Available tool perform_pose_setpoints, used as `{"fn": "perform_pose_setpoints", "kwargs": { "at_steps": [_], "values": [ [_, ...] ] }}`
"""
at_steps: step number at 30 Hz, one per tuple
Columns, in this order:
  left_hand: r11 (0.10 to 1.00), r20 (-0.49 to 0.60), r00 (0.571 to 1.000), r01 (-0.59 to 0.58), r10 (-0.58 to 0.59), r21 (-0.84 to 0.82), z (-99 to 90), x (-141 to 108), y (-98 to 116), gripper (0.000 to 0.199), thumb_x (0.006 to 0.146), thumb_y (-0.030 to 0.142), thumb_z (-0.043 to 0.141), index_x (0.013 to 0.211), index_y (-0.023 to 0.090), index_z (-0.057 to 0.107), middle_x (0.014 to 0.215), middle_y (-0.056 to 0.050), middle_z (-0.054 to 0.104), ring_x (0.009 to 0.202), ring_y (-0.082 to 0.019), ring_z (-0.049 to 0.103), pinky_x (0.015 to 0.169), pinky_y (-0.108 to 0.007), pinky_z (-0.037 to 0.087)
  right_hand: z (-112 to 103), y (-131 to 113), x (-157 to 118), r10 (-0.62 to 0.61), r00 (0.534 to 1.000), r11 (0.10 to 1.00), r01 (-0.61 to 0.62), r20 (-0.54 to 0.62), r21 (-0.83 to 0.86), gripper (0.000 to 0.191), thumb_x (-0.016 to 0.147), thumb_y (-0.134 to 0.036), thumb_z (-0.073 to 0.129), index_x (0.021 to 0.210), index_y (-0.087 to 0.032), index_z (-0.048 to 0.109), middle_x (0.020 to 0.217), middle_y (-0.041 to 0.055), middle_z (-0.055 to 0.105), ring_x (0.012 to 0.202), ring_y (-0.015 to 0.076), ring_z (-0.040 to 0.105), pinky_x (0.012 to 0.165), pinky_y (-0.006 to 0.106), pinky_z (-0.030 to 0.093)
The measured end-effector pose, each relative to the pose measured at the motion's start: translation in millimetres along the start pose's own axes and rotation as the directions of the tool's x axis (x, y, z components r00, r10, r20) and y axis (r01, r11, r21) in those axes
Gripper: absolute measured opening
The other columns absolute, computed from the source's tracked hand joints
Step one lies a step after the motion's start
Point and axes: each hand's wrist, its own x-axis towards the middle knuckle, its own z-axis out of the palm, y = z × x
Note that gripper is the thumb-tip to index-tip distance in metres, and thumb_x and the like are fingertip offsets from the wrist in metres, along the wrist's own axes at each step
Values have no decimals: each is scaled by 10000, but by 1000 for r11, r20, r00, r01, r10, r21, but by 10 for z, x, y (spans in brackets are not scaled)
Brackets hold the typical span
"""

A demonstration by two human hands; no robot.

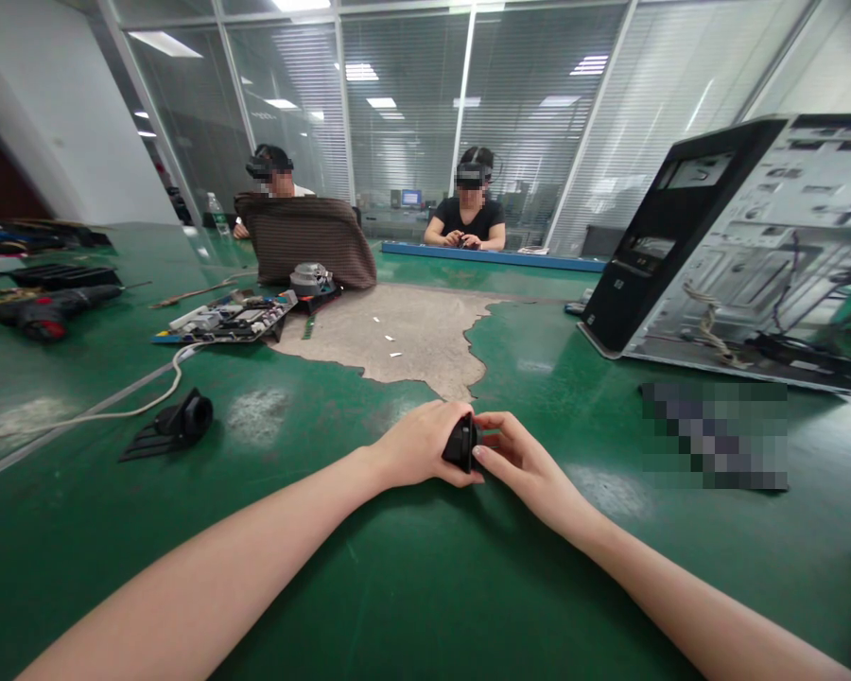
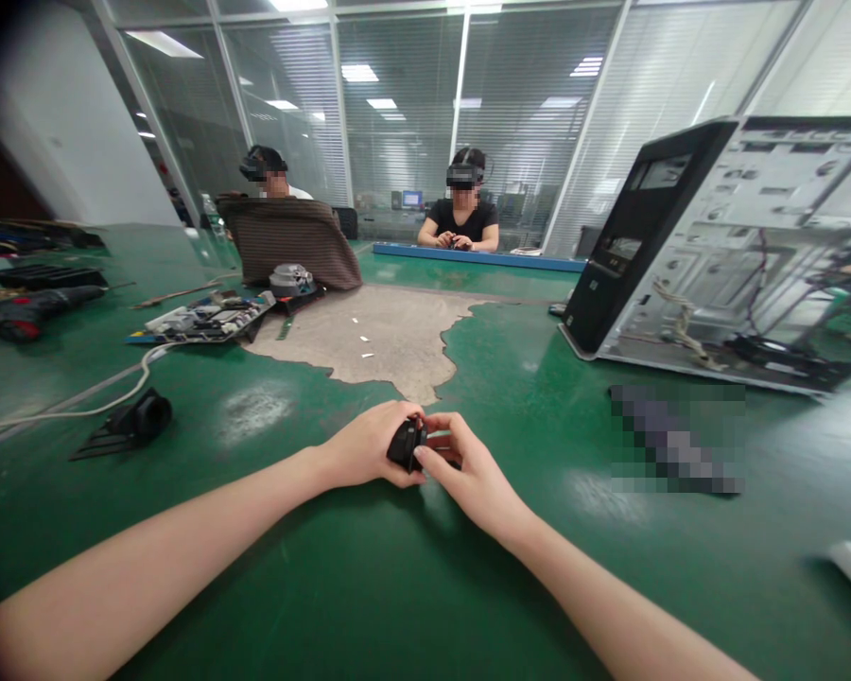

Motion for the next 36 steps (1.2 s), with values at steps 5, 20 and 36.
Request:
{"fn": "perform_pose_setpoints", "kwargs": {
  "at_steps": [5, 20, 36],
  "values": [
    [1000, 4, 1000, -1, 1, -12, 0, -7, 0, 534, 583, 430, 655, 992, 178, 423, 929, -59, 547, 833, -222, 533, 734, -332, 415, -14, -18, -18, -78, 997, 996, 77, 15, 36, 179, 764, -245, 531, 917, -228, 440, 943, 19, 528, 897, 156, 542, 786, 317, 456],
    [1000, 1, 1000, -8, 8, 9, 2, -10, -3, 514, 601, 449, 640, 973, 172, 418, 878, -48, 537, 785, -205, 525, 686, -308, 412, -9, 8, -6, -2, 1000, 1000, 2, 5, 6, 217, 785, -265, 499, 981, -208, 424, 960, 41, 536, 879, 161, 551, 772, 334, 462],
    [1000, -3, 1000, -3, 3, 6, 2, -6, -7, 508, 586, 453, 647, 957, 186, 427, 864, -39, 536, 776, -207, 525, 683, -307, 405, -14, 47, -2, -39, 999, 999, 39, -28, 15, 189, 792, -282, 503, 953, -217, 429, 971, 35, 522, 911, 163, 542, 787, 326, 460]
  ]
}}
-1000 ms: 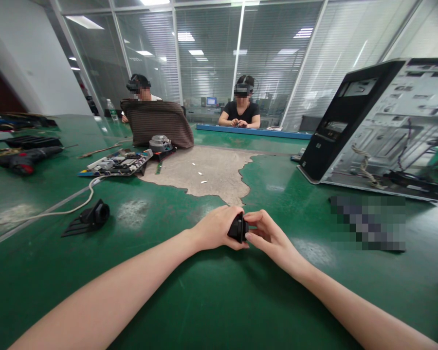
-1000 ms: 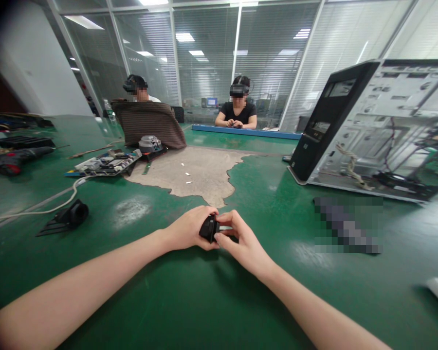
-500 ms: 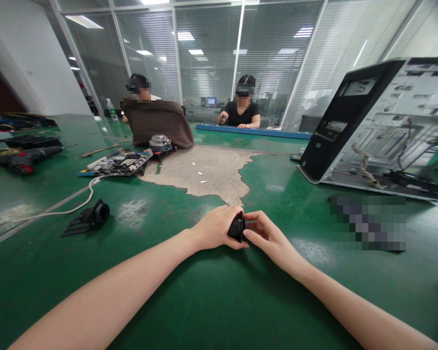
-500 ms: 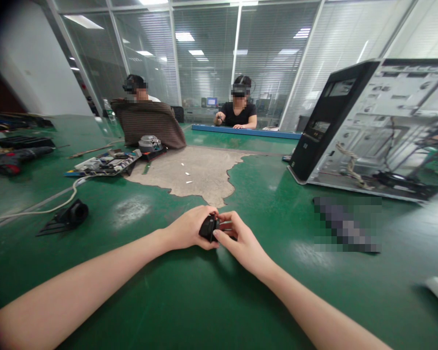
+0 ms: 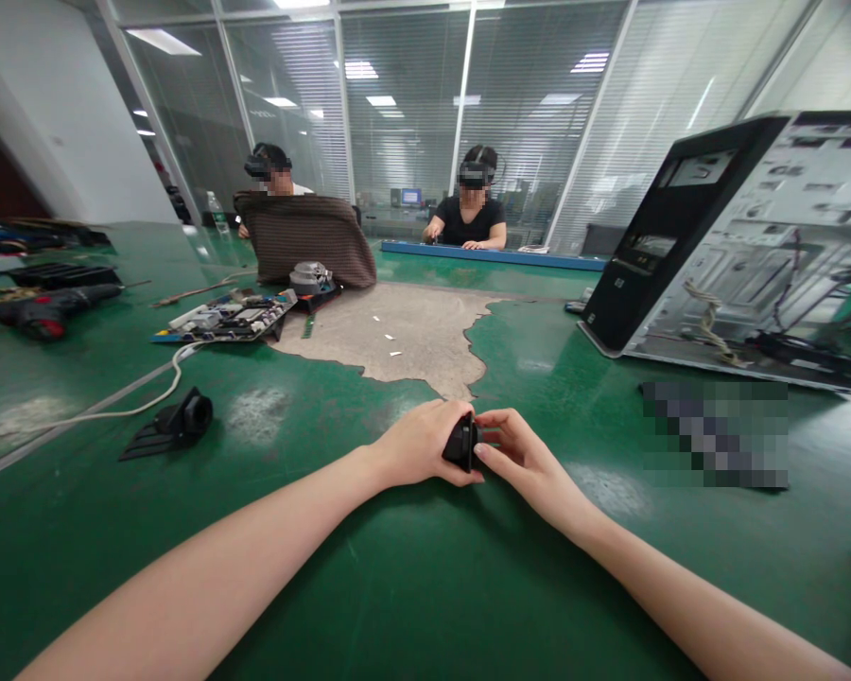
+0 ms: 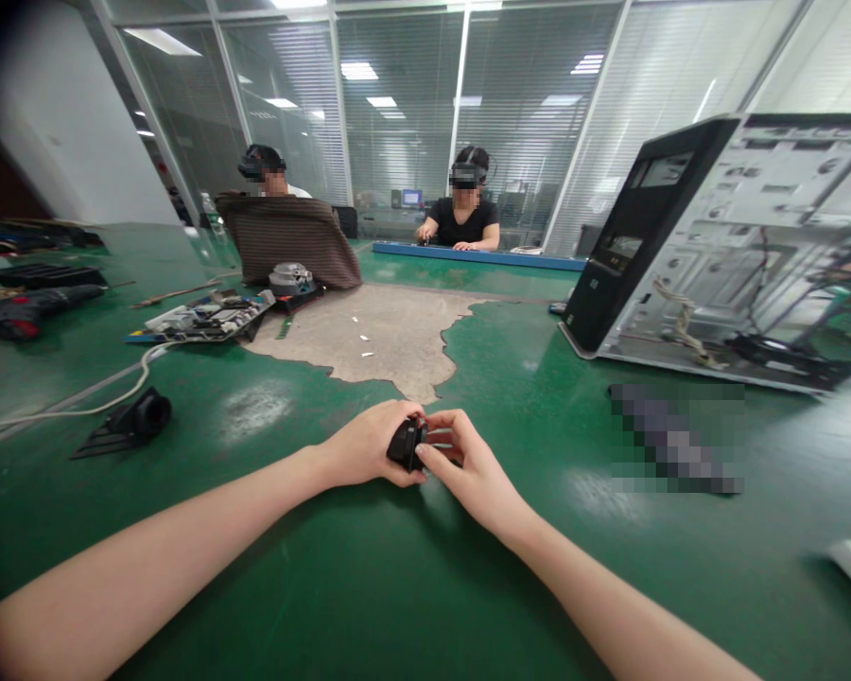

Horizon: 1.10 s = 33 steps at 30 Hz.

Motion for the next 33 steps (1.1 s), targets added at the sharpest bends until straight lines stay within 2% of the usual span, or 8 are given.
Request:
{"fn": "perform_pose_setpoints", "kwargs": {
  "at_steps": [4, 11, 18, 26, 33],
  "values": [
    [1000, 0, 1000, -11, 11, 12, -3, 3, 1, 502, 588, 455, 644, 947, 180, 426, 864, -42, 539, 773, -207, 523, 677, -305, 406, 2, -19, -2, 23, 999, 1000, -23, 22, -11, 188, 794, -273, 493, 958, -211, 424, 956, 38, 535, 890, 158, 548, 788, 331, 455],
    [1000, 11, 1000, 8, -8, -8, 4, 1, 4, 510, 584, 419, 650, 975, 183, 423, 898, -49, 546, 802, -215, 530, 703, -317, 409, 6, -49, -21, -70, 997, 997, 69, 39, 18, 166, 770, -245, 527, 893, -230, 415, 961, 21, 522, 933, 160, 541, 791, 317, 462],
    [1000, 1, 1000, 2, -2, 11, 9, 4, 5, 508, 579, 446, 648, 952, 184, 425, 867, -42, 539, 771, -207, 525, 682, -309, 406, 4, -23, -14, -34, 999, 999, 35, 20, -8, 140, 793, -271, 503, 892, -227, 414, 919, 19, 524, 906, 159, 546, 779, 316, 466],
    [999, -6, 1000, -23, 23, 22, -4, 1, 7, 481, 598, 441, 633, 940, 179, 417, 849, -40, 535, 759, -203, 519, 663, -301, 405, 4, -18, -2, 20, 999, 1000, -19, 36, -13, 204, 793, -253, 490, 979, -213, 417, 982, 44, 524, 919, 166, 536, 799, 339, 450],
    [1000, 4, 1000, -16, 16, -6, -1, -3, 1, 518, 591, 412, 645, 989, 174, 414, 940, -63, 546, 828, -219, 532, 725, -321, 413, 13, -46, -34, -90, 995, 996, 88, 52, 27, 174, 773, -196, 516, 910, -236, 415, 1013, 21, 492, 945, 150, 525, 811, 307, 444]
  ]
}}
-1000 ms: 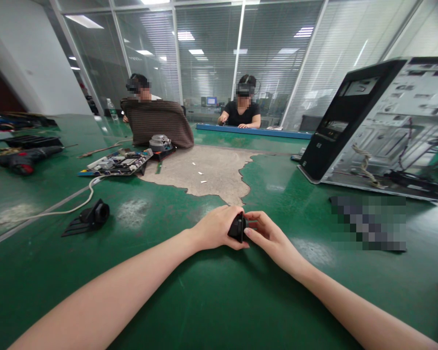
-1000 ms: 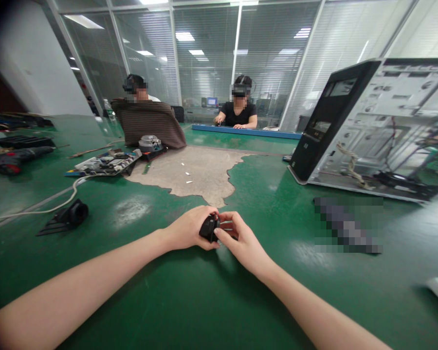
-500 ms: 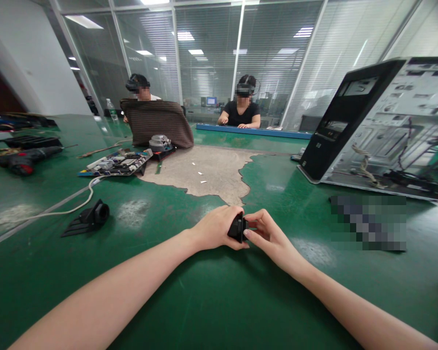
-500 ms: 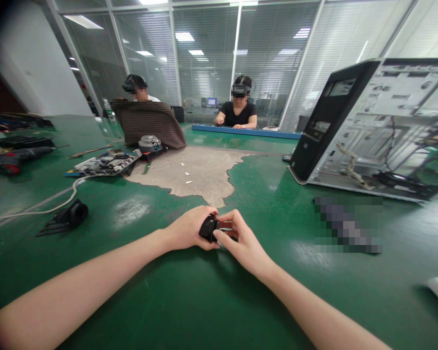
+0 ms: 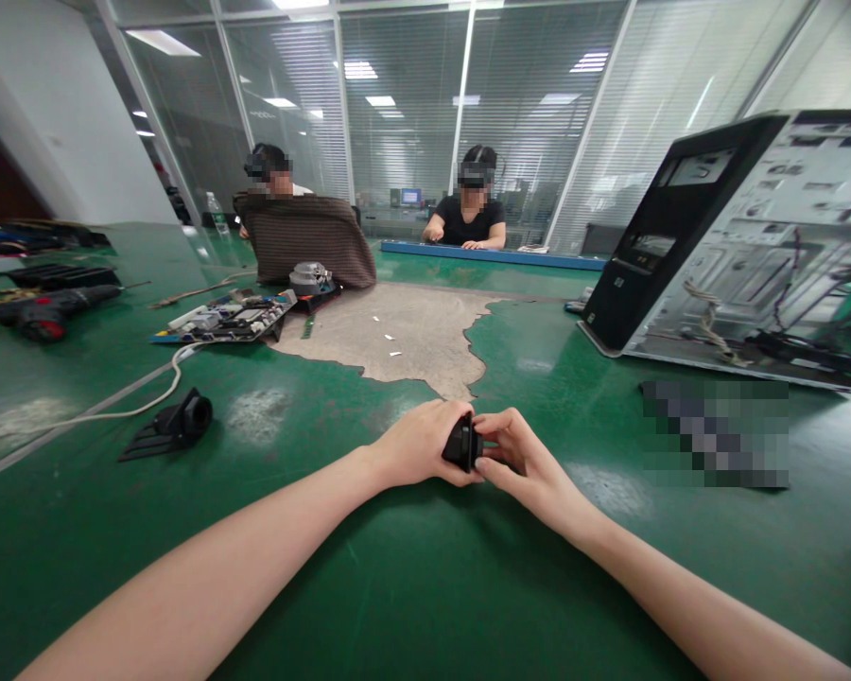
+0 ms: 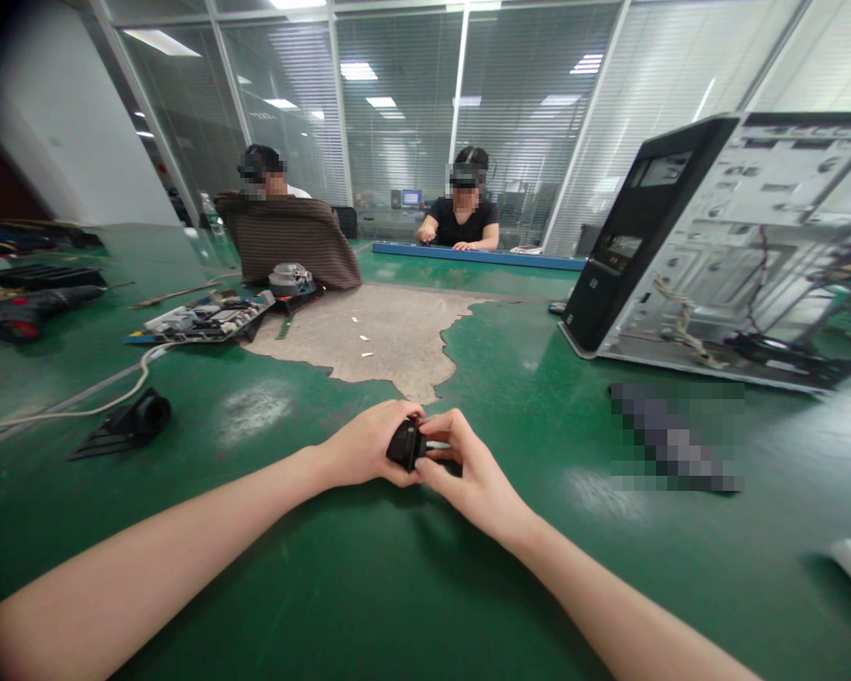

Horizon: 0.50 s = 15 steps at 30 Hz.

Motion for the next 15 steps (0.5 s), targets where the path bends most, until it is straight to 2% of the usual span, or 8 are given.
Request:
{"fn": "perform_pose_setpoints", "kwargs": {
  "at_steps": [6, 15],
  "values": [
    [1000, -14, 1000, 3, -3, 5, 22, 4, -16, 528, 597, 442, 641, 989, 169, 416, 904, -52, 548, 800, -210, 531, 707, -313, 417, 5, 1, 19, 15, 999, 1000, -16, -36, -26, 131, 782, -251, 508, 879, -226, 423, 959, 20, 491, 915, 151, 525, 781, 300, 456],
    [1000, -17, 1000, -5, 5, 25, 13, -1, -11, 504, 600, 452, 631, 960, 177, 412, 848, -35, 534, 754, -197, 518, 660, -293, 412, 1, -12, 24, 113, 993, 993, -113, -25, -35, 221, 776, -257, 505, 964, -217, 397, 941, 38, 527, 888, 166, 546, 783, 344, 464]
  ]
}}
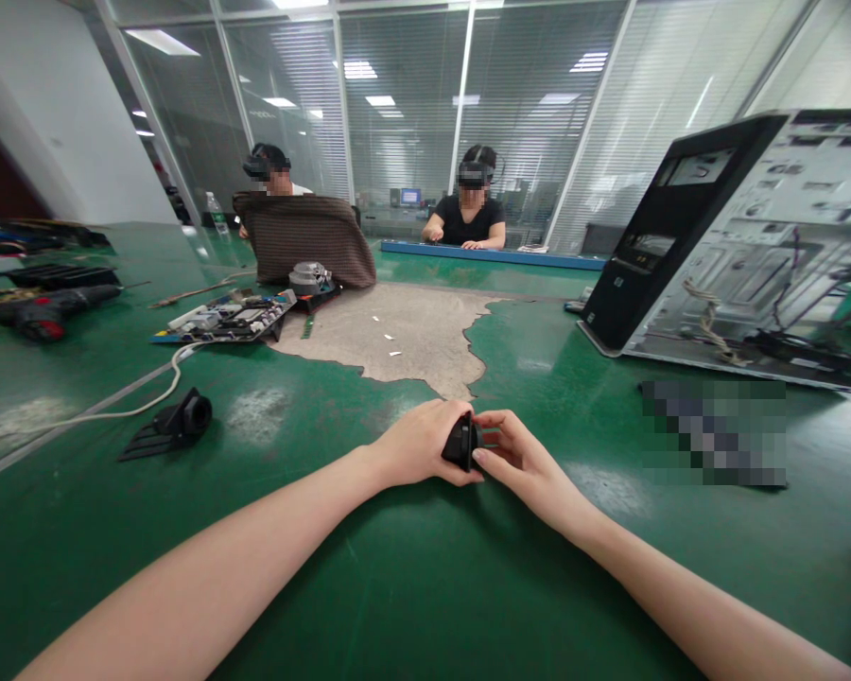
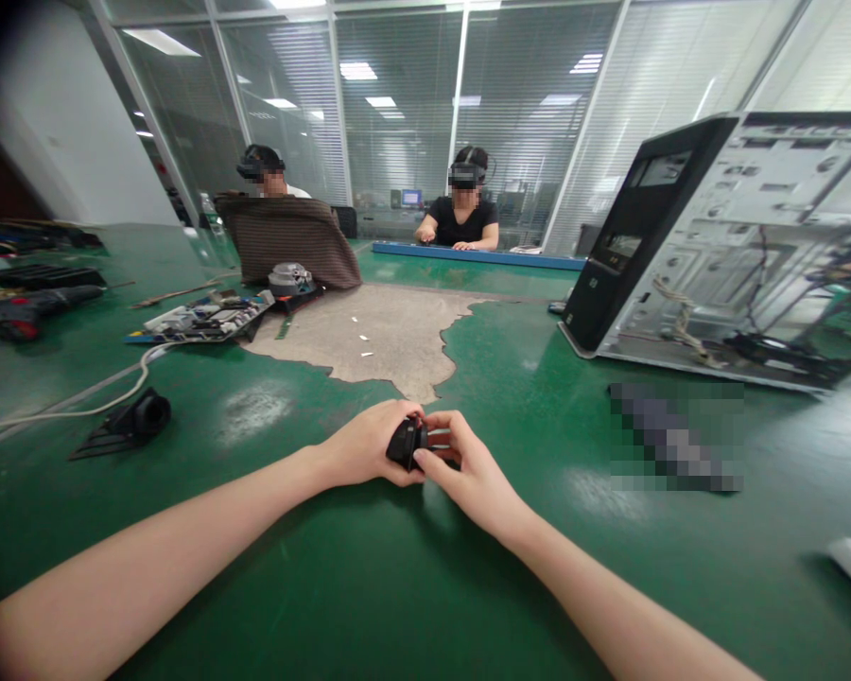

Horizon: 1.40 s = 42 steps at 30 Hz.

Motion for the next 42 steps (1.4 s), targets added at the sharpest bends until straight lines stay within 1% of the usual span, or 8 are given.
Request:
{"fn": "perform_pose_setpoints", "kwargs": {
  "at_steps": [7, 11, 21, 25, 28, 35, 39, 42],
  "values": [
    [1000, 4, 1000, 0, 0, -1, 13, 1, -13, 523, 590, 438, 640, 980, 173, 414, 893, -52, 537, 792, -209, 526, 704, -314, 414, 0, 13, -8, -95, 995, 995, 95, 4, 25, 161, 775, -224, 511, 905, -222, 417, 954, 27, 517, 915, 161, 541, 783, 321, 460],
    [1000, 5, 1000, 4, -4, 0, 9, -2, -4, 533, 585, 450, 644, 977, 173, 412, 878, -48, 537, 779, -207, 523, 690, -309, 414, -11, 34, -5, -91, 996, 996, 91, -18, 12, 124, 785, -247, 502, 882, -223, 429, 935, 21, 521, 915, 165, 544, 777, 319, 459],
    [1000, 10, 1000, 14, -14, 16, -8, 2, 7, 489, 596, 454, 632, 940, 180, 420, 841, -39, 534, 742, -198, 516, 641, -293, 402, -3, 38, 10, -27, 1000, 1000, 27, -6, 12, 205, 778, -238, 498, 965, -216, 414, 966, 41, 521, 909, 168, 541, 785, 344, 458],
    [1000, 9, 1000, 11, -11, -4, -4, -2, 7, 509, 599, 429, 636, 980, 175, 415, 881, -51, 543, 784, -208, 525, 686, -310, 411, -4, 23, -7, -98, 995, 995, 98, 16, 17, 196, 764, -208, 521, 931, -224, 420, 961, 29, 510, 916, 163, 534, 776, 326, 461],
    [1000, 10, 1000, 12, -12, -26, -6, 0, 8, 523, 596, 434, 643, 992, 180, 415, 920, -55, 545, 818, -213, 529, 715, -316, 413, -4, 31, -14, -132, 991, 991, 132, -15, -3, 130, 781, -227, 505, 894, -223, 441, 968, 25, 498, 898, 154, 536, 779, 317, 461],
    [999, 12, 1000, 28, -28, -17, -10, 8, 17, 511, 583, 442, 647, 961, 181, 422, 860, -38, 539, 768, -201, 525, 669, -299, 411, 2, 23, -6, -78, 996, 997, 76, -40, -33, 162, 784, -249, 500, 924, -218, 426, 951, 30, 511, 927, 166, 532, 782, 327, 465],
    [1000, 13, 1000, 26, -26, -13, -14, 6, 21, 488, 588, 433, 642, 944, 184, 423, 832, -31, 532, 744, -198, 520, 639, -292, 402, 1, 14, -10, -27, 999, 1000, 27, -16, -10, 207, 791, -237, 481, 983, -214, 405, 977, 43, 520, 909, 165, 545, 786, 341, 464],
    [1000, 11, 1000, 27, -27, -6, -18, 5, 22, 471, 590, 427, 640, 929, 184, 422, 823, -30, 531, 733, -197, 517, 631, -291, 400, -1, 18, -19, -37, 999, 999, 37, 7, -15, 212, 785, -210, 489, 977, -219, 400, 946, 33, 530, 891, 159, 549, 780, 331, 463]
  ]
}}
